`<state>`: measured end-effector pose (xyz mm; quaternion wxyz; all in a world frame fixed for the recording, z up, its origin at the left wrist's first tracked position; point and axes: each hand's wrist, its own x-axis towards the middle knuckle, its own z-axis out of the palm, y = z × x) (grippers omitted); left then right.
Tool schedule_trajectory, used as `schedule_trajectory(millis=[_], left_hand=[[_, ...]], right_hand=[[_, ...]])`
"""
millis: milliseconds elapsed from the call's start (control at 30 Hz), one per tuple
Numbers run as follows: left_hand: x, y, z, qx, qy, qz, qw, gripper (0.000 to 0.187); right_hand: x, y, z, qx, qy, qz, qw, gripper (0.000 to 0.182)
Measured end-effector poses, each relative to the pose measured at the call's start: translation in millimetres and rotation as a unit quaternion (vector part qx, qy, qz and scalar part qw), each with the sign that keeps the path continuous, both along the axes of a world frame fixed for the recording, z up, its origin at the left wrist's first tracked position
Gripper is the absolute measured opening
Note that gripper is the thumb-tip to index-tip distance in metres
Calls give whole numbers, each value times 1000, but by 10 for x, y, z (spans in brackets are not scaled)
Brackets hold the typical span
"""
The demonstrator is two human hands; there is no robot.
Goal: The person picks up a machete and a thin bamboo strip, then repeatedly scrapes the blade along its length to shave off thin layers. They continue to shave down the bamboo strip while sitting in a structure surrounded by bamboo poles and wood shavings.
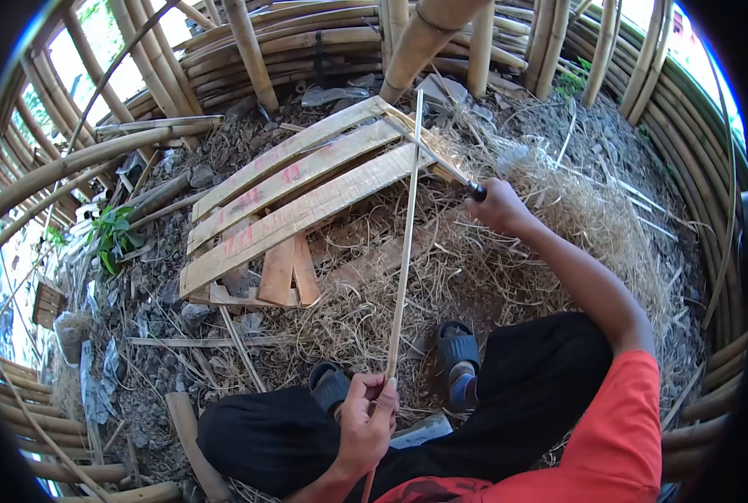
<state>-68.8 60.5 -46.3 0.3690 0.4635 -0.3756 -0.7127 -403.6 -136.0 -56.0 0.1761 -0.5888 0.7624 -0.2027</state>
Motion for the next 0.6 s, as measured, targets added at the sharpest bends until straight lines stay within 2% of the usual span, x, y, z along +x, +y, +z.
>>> schedule_trajectory(millis=[100, 233, 333, 367, 500, 600], left_hand=[[27, 34, 36, 6, -15, -10, 1000, 16], [43, -6, 49, -16, -15, -9, 1000, 16], [45, 5, 50, -9, -25, -12, 1000, 16], [46, 16, 11, -6, -23, -25, 999, 16], [6, 50, -67, -36, -30, -32, 998, 14], [40, -12, -44, -27, -29, -18, 999, 13]], right_hand=[[-43, 33, 33, 19, -22, -20, 999, 24], [23, 122, 113, -72, 9, 71, 995, 27], [-87, 7, 121, 6, 41, -22, 999, 27], [-168, -58, 98, 37, -46, -103, 993, 27], [-146, 74, 237, 29, -151, -119, 981, 30], [-16, 115, 292, 63, -26, -36, 997, 30]])
